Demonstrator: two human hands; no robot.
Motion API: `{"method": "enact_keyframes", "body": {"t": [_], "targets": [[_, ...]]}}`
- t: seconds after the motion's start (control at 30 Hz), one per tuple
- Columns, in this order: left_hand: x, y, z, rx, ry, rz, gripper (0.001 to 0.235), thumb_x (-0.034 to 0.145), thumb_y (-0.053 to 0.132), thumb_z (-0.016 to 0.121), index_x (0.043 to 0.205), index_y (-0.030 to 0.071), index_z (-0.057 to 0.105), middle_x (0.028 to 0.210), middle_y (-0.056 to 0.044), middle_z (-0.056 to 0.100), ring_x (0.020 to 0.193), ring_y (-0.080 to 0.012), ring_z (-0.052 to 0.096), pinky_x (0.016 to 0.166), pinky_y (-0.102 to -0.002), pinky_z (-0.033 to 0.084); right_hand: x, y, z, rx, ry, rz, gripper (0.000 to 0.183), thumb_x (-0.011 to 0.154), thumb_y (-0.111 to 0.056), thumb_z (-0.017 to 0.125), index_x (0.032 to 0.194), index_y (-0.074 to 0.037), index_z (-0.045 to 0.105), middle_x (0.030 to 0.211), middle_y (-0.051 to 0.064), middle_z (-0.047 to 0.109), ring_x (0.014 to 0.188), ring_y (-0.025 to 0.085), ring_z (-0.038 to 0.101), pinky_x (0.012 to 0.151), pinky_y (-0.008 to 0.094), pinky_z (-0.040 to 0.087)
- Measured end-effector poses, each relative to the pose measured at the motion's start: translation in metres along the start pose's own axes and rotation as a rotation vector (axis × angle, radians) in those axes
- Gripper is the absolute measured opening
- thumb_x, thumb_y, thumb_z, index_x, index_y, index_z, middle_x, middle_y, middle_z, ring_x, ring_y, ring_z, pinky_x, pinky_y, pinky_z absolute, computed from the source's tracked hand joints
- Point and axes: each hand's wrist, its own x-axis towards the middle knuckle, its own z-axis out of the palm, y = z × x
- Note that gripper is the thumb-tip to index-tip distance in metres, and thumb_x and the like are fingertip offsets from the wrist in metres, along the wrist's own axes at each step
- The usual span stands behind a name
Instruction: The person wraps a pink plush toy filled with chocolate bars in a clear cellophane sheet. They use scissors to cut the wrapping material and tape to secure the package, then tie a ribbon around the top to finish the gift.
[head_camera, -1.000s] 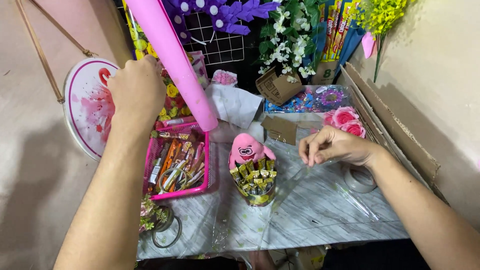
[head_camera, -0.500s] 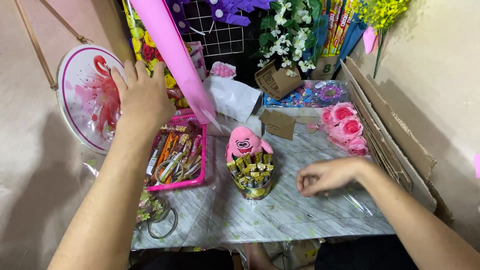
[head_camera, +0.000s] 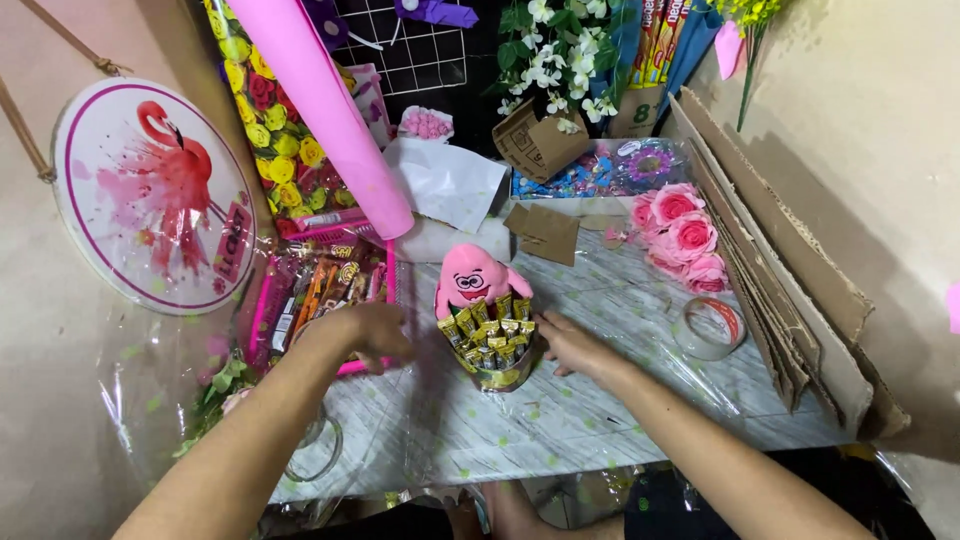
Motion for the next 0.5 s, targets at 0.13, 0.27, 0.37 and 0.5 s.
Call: {"method": "enact_keyframes", "body": {"t": [0.13, 0.27, 0.37, 0.5], "targets": [[-0.059, 0.036, -0.006, 0.448, -0.152, 0.396, 0.059, 0.074, 0.005, 0.063, 0.132, -0.004, 0.061, 0.118, -0.04, 0.065, 0.122, -0.0523, 0.061, 0.112, -0.045, 0.052, 0.008, -0.005, -0.014, -0.056, 0.105, -0.025, 0.092, 0.098, -0.073, 0.043, 0.156, -0.001, 0.039, 0.151, 0.027, 0.049, 0.129, 0.037, 0.06, 0.091, 0.042, 0.062], [-0.038, 0.033, 0.027, -0.574, -0.039, 0.132, 0.108, 0.08, 0.031, 0.076, 0.164, 0.007, 0.012, 0.147, -0.037, 0.042, 0.121, -0.0485, 0.06, 0.096, -0.053, 0.057, 0.076, 0.035, -0.07, -0.576, 0.621, -0.347, 0.042, 0.094, -0.049, 0.064, 0.117, -0.015, 0.074, 0.107, 0.012, 0.073, 0.11, 0.032, 0.07, 0.095, 0.045, 0.055], [-0.015, 0.027, 0.034, -0.704, -0.043, 0.125, 0.107, 0.082, 0.025, 0.074, 0.166, 0.016, 0.008, 0.147, -0.038, 0.037, 0.113, -0.0516, 0.064, 0.088, -0.054, 0.06, 0.093, 0.011, -0.115, -0.748, 0.831, -0.331, 0.049, 0.091, -0.05, 0.065, 0.121, -0.011, 0.066, 0.118, 0.02, 0.063, 0.118, 0.042, 0.061, 0.101, 0.055, 0.048], [-0.022, 0.034, 0.039, -0.838, -0.069, 0.06, 0.103, 0.084, 0.021, 0.07, 0.165, 0.023, 0.006, 0.143, -0.037, 0.041, 0.103, -0.0544, 0.068, 0.084, -0.061, 0.06, 0.094, -0.016, -0.145, -0.661, 0.757, -0.004, 0.07, 0.092, -0.049, 0.061, 0.141, -0.002, 0.045, 0.138, 0.03, 0.049, 0.132, 0.053, 0.05, 0.108, 0.064, 0.04]]}}
